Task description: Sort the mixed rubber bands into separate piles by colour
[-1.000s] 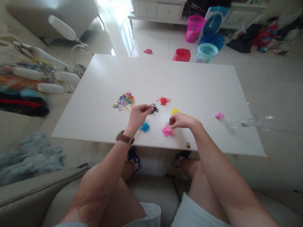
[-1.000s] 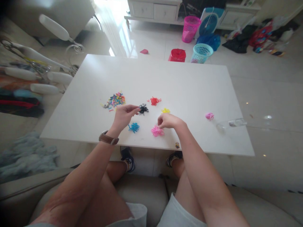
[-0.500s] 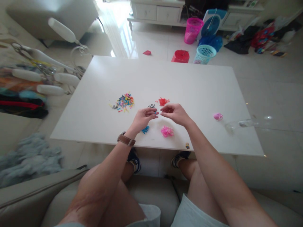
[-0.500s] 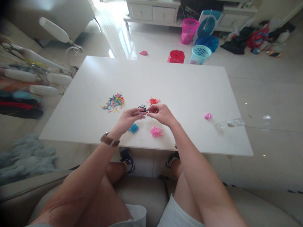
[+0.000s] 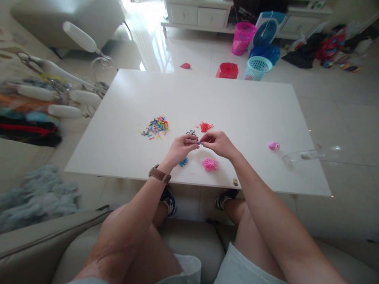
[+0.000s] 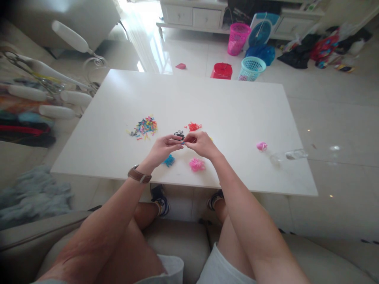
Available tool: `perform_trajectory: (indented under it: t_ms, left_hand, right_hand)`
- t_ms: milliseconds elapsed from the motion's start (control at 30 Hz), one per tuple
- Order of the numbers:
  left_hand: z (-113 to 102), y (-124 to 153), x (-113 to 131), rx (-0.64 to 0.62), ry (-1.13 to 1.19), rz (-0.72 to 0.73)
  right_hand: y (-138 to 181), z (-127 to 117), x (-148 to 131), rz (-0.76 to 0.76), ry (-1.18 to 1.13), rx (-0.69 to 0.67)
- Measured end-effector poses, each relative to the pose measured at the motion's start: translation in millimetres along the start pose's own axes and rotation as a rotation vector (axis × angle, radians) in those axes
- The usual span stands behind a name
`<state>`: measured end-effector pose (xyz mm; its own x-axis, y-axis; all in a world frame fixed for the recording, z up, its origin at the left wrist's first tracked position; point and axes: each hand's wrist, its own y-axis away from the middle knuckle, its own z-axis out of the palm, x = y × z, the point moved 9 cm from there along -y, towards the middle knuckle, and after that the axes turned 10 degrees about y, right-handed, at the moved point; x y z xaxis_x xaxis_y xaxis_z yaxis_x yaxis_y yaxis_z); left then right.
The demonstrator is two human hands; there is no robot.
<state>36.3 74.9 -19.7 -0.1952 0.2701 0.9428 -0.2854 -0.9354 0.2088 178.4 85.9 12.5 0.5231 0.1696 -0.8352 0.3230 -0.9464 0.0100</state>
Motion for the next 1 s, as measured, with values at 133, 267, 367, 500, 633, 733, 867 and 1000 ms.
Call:
perform_trajectory:
  t_ms: [133,267,367,500,633,733,867,1000]
  left_hand:
    - [1,1,0,0.0,0.003,-0.015]
    - [-1,1,0,0.02,0.013,-0.012]
    - [-5,0,0,0.047,0.014,-0.004]
    - [-18,-3,2,0.107,-0.055,0.023]
    - [-36,-4,4,0.101,-0.317,-0.015]
    - [-47,-2,10,0.08,-0.574,-0.057]
    - [-53,3,10,0.012,-0.789,-0.176]
    - [-60,7,-7,-0.043,-0.997,-0.296]
  right_hand:
    - [-1,1,1,-0.005,-0.049,0.006]
    - [-1,1,4,0.01,-0.113,0.005]
    - [0,-2,5,0.032,-0.112,-0.001]
    - [3,-5,14,0.088,-0.075,-0.083]
    - [16,12,34,0.213,0.007,-0.392]
    - [26,18,47,0.279,0.106,-0.532]
    - [39,24,58,0.351,0.186,-0.67]
    - [45,24,64,0.407,0.261,-0.727]
